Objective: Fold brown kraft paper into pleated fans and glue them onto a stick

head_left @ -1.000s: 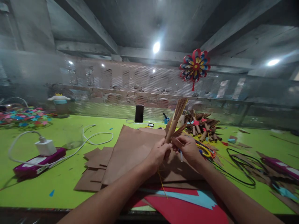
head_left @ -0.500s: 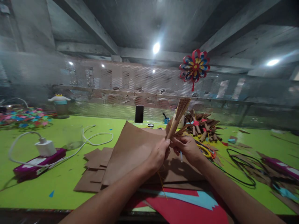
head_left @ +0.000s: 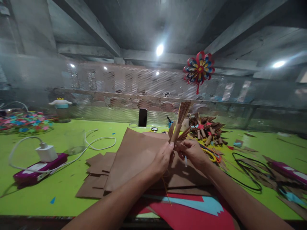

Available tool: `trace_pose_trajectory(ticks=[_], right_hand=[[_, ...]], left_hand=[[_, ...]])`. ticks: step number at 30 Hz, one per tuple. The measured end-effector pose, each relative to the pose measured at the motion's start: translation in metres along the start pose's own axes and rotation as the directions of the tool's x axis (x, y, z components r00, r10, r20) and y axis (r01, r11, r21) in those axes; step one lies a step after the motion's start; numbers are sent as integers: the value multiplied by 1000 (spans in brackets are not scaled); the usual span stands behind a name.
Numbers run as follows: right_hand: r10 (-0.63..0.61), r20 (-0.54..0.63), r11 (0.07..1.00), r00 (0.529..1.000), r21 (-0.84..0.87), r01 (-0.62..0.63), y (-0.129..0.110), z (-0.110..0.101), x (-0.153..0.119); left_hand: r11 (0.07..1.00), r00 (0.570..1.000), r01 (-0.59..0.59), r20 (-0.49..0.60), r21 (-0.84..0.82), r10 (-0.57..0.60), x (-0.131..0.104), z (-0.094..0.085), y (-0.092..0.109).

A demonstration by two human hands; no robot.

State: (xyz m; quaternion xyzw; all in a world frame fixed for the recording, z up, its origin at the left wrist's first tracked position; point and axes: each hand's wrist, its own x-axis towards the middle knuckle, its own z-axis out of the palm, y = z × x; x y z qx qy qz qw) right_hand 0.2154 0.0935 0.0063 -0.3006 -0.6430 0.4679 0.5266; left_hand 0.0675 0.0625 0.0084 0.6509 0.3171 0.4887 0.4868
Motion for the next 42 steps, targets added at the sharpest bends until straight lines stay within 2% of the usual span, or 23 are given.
trace_pose_trajectory(ticks=[7, 12, 16, 22, 32, 42], right_hand=[[18, -19, 999, 1000, -45, -19, 6, -2, 2], [-11, -120, 997, 993, -74, 2, 6, 1, 3], [-62, -220, 998, 974, -46, 53, -1, 3, 2], [-165, -233, 986, 958, -18, 165, -7, 5, 3], [-111, -268, 994, 957, -12, 112, -14, 10, 2], [-47, -258, 990, 965, 117, 79, -15, 12, 1]], left_hand=[[998, 998, 21, -53, -55, -24, 4, -4, -8], [995, 996, 52, -61, -83, -58, 5, -6, -8], [996, 998, 36, -56, -83, -41, 6, -5, -10], [995, 999, 29, -13, -95, -31, 9, -5, -17], [994, 993, 87, 90, -66, -81, 4, 0, -14], [990, 991, 94, 105, -105, -83, 3, 1, -12]])
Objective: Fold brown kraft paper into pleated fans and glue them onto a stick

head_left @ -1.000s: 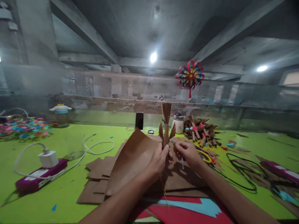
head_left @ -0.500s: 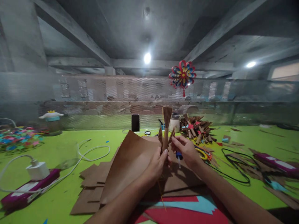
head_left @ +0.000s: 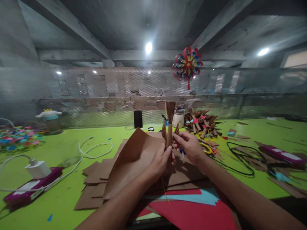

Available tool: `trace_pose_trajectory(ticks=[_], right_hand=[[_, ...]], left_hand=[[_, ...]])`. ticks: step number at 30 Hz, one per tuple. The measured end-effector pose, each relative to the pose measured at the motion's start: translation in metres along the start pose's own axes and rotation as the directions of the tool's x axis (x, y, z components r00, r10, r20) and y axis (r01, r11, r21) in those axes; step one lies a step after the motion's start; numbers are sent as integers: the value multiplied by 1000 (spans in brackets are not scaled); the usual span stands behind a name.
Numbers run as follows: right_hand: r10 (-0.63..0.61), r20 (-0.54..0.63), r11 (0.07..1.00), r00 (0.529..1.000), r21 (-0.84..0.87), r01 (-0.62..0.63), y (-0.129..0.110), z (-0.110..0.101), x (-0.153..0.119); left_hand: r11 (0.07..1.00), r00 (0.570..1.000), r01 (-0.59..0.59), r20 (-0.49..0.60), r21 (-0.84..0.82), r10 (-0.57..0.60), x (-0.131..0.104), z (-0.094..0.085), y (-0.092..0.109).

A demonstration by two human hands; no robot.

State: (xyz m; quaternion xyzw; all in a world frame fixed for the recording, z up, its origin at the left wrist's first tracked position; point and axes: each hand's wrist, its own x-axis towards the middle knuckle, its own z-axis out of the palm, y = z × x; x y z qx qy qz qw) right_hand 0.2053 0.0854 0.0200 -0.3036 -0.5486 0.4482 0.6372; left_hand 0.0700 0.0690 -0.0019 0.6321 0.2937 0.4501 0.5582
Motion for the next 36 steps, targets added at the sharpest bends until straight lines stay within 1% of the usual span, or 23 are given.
trace_pose_trajectory(ticks=[7, 15, 21, 25, 30, 36], right_hand=[[32, 22, 996, 999, 82, -34, 5, -1, 2], [9, 48, 994, 999, 108, -15, 10, -2, 3], [27, 46, 993, 999, 111, -32, 8, -1, 3], [46, 35, 991, 998, 123, -50, 6, -1, 3], [58, 26, 990, 998, 128, -61, 3, 0, 3], [58, 30, 986, 998, 156, -62, 5, 1, 3]], left_hand=[[999, 999, -52, -4, 8, 52, 2, -1, -2], [998, 998, -49, -25, 40, 50, 2, -1, -1], [996, 997, -69, -34, 63, 71, 1, 0, 0], [995, 996, -80, -25, 60, 81, 2, -1, 0], [990, 995, -97, -8, 103, 98, 4, -3, -1], [992, 995, -86, -38, 97, 90, 3, -2, -3]])
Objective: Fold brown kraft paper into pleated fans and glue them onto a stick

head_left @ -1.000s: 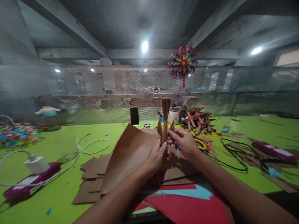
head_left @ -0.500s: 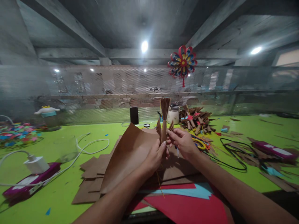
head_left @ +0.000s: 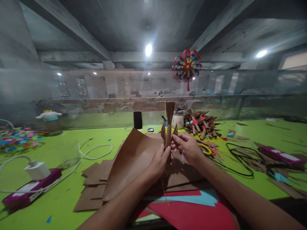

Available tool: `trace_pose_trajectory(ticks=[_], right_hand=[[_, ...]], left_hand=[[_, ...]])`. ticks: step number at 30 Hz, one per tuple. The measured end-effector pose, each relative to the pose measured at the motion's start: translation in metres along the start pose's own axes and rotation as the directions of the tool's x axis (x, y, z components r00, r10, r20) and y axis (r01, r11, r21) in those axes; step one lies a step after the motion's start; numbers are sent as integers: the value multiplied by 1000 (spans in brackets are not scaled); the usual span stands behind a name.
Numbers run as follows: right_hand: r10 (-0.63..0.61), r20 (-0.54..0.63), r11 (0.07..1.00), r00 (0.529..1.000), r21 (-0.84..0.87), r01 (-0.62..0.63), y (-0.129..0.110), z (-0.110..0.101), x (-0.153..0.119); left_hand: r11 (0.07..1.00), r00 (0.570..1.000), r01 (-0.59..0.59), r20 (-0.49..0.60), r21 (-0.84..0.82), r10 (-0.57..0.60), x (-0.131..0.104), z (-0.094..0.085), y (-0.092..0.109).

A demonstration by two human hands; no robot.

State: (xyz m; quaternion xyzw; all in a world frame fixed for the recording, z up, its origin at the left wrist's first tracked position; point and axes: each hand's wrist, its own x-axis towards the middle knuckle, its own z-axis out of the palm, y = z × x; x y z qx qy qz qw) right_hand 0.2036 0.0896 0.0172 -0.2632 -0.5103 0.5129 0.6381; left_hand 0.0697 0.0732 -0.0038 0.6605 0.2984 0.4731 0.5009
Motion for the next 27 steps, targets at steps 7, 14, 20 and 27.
trace_pose_trajectory(ticks=[7, 14, 20, 27], right_hand=[[1, 2, 1000, 1000, 6, -1, 1, 1, 0], [11, -1, 1000, 1000, -4, -11, 0, 3, 0], [16, 12, 1000, 1000, -16, -16, -3, 4, -1], [8, -22, 996, 1000, -84, -10, -2, -1, -3]], left_hand=[[1000, 1000, -16, -8, 14, 16, 0, 0, -3], [1000, 1000, -3, -16, 11, 3, 1, 1, -2], [999, 1000, -11, -11, -39, 11, 1, 3, 1], [976, 988, 5, -150, -217, -38, 5, -7, 3]])
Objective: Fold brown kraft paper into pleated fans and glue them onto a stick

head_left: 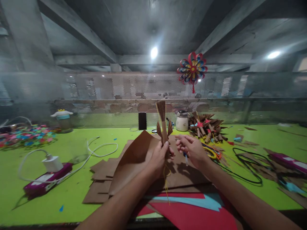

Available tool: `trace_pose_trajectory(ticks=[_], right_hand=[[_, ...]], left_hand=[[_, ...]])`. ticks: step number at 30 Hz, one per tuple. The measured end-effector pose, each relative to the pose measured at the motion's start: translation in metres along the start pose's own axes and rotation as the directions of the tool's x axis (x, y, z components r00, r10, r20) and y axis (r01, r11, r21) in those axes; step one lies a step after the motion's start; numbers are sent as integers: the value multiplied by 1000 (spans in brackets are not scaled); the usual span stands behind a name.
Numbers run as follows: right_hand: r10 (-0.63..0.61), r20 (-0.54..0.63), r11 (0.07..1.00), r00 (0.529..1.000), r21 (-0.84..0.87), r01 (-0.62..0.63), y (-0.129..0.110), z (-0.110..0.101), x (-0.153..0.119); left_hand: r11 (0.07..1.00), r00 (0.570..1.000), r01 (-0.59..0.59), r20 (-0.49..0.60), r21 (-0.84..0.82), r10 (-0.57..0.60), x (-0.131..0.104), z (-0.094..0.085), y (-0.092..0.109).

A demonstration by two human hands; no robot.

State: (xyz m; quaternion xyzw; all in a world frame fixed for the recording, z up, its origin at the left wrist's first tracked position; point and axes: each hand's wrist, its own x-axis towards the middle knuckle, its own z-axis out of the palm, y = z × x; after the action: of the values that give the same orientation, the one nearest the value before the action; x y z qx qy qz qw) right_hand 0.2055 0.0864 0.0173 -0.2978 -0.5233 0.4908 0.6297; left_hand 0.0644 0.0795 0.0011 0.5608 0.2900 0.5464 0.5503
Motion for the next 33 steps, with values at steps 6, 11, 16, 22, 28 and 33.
trace_pose_trajectory(ticks=[6, 11, 16, 22, 28, 33], right_hand=[[12, 140, 971, 990, -239, 22, 14, -5, -1], [3, 211, 904, 977, -419, 87, 23, -7, -3], [-60, 285, 802, 957, -558, 216, 18, -3, -9], [-109, 301, 682, 947, -671, 292, 21, -4, -9], [-111, 274, 665, 955, -694, 276, 33, -12, -4], [-101, 231, 681, 968, -693, 236, 34, -13, -4]], left_hand=[[997, 999, -8, -47, -74, 4, 1, -7, 4], [995, 999, 3, -51, -103, -9, 1, -8, 7], [991, 999, 24, -30, -130, -28, 2, -10, 10], [984, 998, 64, -16, -167, -68, 3, -13, 10], [969, 988, 122, -62, -214, -138, 5, -16, 11], [959, 964, 197, -136, -204, -227, 10, -25, 7]])
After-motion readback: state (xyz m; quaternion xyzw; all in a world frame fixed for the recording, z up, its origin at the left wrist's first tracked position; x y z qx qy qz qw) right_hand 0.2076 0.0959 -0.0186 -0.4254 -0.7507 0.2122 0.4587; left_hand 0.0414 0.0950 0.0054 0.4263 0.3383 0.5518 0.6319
